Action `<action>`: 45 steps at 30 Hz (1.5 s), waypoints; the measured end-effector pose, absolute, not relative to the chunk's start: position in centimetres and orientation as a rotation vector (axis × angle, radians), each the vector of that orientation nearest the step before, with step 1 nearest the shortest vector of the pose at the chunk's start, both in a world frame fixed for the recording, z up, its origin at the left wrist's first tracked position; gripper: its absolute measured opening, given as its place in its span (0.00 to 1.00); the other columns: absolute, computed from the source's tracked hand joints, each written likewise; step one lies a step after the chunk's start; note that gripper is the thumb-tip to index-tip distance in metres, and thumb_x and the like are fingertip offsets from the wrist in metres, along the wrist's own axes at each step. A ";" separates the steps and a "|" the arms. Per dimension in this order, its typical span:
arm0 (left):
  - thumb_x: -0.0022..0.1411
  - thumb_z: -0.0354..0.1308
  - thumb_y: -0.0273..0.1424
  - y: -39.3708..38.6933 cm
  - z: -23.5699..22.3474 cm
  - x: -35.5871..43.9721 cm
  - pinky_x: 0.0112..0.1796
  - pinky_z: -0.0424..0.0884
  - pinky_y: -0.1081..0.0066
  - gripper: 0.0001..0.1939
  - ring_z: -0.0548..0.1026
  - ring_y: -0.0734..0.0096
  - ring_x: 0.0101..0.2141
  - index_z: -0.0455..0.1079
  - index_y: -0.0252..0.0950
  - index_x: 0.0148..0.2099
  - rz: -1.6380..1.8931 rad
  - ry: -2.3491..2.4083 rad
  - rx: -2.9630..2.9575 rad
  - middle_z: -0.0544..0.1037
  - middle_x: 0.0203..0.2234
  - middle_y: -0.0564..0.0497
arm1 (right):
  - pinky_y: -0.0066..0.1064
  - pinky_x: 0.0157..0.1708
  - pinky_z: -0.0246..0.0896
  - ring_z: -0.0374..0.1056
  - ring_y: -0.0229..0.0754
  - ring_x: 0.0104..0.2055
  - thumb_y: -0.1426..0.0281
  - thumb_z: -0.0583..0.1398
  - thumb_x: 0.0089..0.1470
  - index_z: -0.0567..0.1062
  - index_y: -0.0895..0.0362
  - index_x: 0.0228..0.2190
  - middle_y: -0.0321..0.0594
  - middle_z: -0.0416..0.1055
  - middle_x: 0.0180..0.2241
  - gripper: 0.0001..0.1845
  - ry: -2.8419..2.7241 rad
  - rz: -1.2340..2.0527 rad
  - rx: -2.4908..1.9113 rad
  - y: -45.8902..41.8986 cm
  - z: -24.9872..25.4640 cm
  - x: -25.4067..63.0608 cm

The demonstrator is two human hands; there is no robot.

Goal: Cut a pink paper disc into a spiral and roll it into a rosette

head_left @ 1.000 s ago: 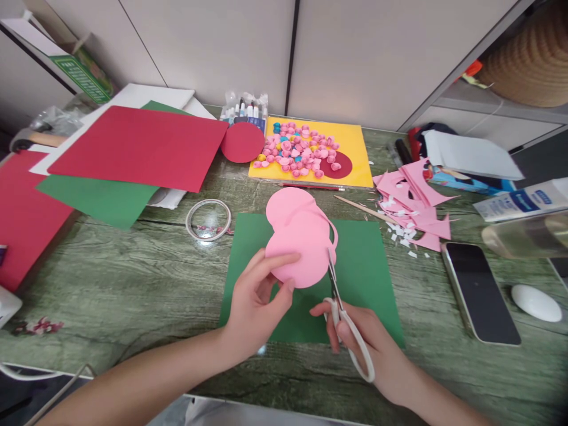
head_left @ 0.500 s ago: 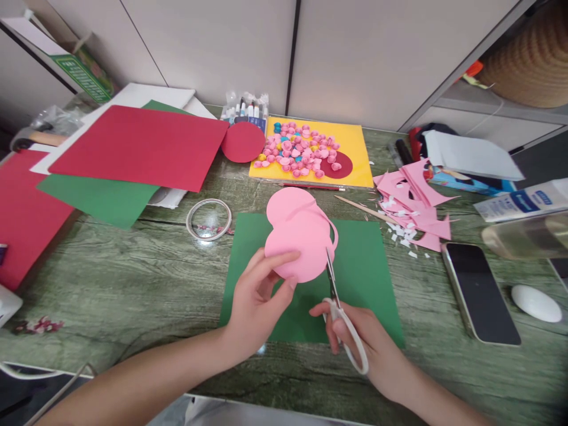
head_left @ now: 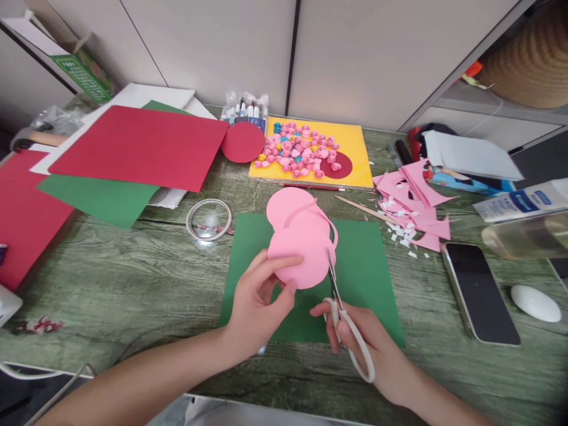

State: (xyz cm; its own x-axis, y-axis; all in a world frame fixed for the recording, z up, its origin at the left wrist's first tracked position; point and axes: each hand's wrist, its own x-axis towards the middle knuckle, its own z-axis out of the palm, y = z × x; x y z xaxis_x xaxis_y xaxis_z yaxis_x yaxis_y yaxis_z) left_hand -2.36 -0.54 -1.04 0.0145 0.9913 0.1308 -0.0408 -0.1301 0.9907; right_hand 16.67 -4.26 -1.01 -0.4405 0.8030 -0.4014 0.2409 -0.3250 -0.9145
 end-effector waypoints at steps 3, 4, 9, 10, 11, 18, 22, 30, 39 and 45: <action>0.57 0.57 0.21 -0.6 -1.2 -2.5 0.34 0.73 0.75 0.14 0.72 0.72 0.37 0.75 0.40 0.44 1.309 1.102 1.293 0.71 0.36 0.48 | 0.28 0.25 0.56 0.54 0.35 0.22 0.48 0.46 0.60 0.69 0.58 0.36 0.30 0.54 0.18 0.27 -1.499 1.819 -1.347 -4.2 -1.1 16.6; 0.57 0.57 0.21 -0.6 -1.3 -2.5 0.34 0.73 0.76 0.14 0.73 0.72 0.37 0.75 0.40 0.44 1.307 1.104 1.299 0.72 0.36 0.48 | 0.28 0.25 0.56 0.55 0.35 0.22 0.48 0.46 0.60 0.69 0.58 0.36 0.30 0.54 0.18 0.27 -1.498 1.817 -1.352 -4.2 -1.1 16.7; 0.58 0.57 0.22 -0.5 -1.4 -2.6 0.35 0.73 0.75 0.14 0.73 0.72 0.37 0.75 0.40 0.44 1.306 1.104 1.302 0.72 0.37 0.48 | 0.28 0.26 0.55 0.58 0.35 0.23 0.51 0.46 0.61 0.70 0.59 0.39 0.31 0.57 0.19 0.26 -1.507 1.808 -1.375 -4.3 -1.5 16.9; 0.58 0.57 0.22 -0.5 -1.4 -2.5 0.36 0.73 0.75 0.14 0.73 0.72 0.38 0.75 0.40 0.45 1.307 1.101 1.293 0.72 0.37 0.48 | 0.28 0.27 0.55 0.58 0.35 0.23 0.51 0.46 0.61 0.70 0.59 0.39 0.31 0.57 0.19 0.26 -1.511 1.807 -1.377 -4.4 -1.6 17.0; 0.57 0.58 0.22 -0.5 -1.4 -2.5 0.37 0.73 0.75 0.14 0.72 0.72 0.38 0.75 0.40 0.45 1.307 1.100 1.282 0.72 0.38 0.48 | 0.28 0.26 0.55 0.59 0.35 0.23 0.51 0.46 0.61 0.71 0.59 0.40 0.31 0.58 0.19 0.26 -1.515 1.809 -1.378 -4.4 -1.7 17.0; 0.56 0.59 0.21 -0.4 -1.3 -2.3 0.38 0.73 0.76 0.16 0.71 0.72 0.40 0.75 0.41 0.45 1.312 1.114 1.233 0.70 0.37 0.48 | 0.28 0.25 0.56 0.57 0.35 0.22 0.51 0.47 0.61 0.70 0.59 0.38 0.30 0.57 0.19 0.25 -1.514 1.809 -1.377 -4.5 -1.6 17.0; 0.56 0.58 0.21 -0.5 -1.1 -2.4 0.35 0.73 0.75 0.15 0.72 0.71 0.38 0.75 0.39 0.44 1.291 1.094 1.251 0.70 0.37 0.48 | 0.28 0.24 0.55 0.54 0.35 0.23 0.48 0.47 0.59 0.70 0.58 0.37 0.31 0.56 0.19 0.27 -1.488 1.810 -1.373 -4.4 -1.1 16.9; 0.56 0.58 0.23 -0.3 -0.8 -2.3 0.31 0.73 0.74 0.11 0.72 0.70 0.35 0.75 0.36 0.42 1.289 1.122 1.279 0.71 0.33 0.47 | 0.28 0.24 0.56 0.52 0.35 0.23 0.47 0.47 0.59 0.70 0.58 0.38 0.31 0.55 0.19 0.28 -1.465 1.820 -1.375 -4.3 -1.1 16.7; 0.58 0.56 0.21 -0.5 -1.2 -2.6 0.35 0.72 0.77 0.14 0.72 0.74 0.37 0.75 0.40 0.44 1.314 1.082 1.304 0.71 0.36 0.49 | 0.28 0.27 0.57 0.57 0.35 0.23 0.51 0.46 0.62 0.70 0.59 0.38 0.31 0.58 0.20 0.25 -1.496 1.814 -1.374 -4.5 -1.6 17.0; 0.57 0.57 0.20 -0.4 -1.2 -2.4 0.37 0.72 0.78 0.16 0.72 0.75 0.39 0.74 0.40 0.46 1.335 1.080 1.283 0.71 0.37 0.49 | 0.28 0.26 0.57 0.59 0.36 0.23 0.51 0.46 0.61 0.70 0.59 0.40 0.31 0.58 0.19 0.26 -1.514 1.824 -1.381 -4.5 -1.7 17.0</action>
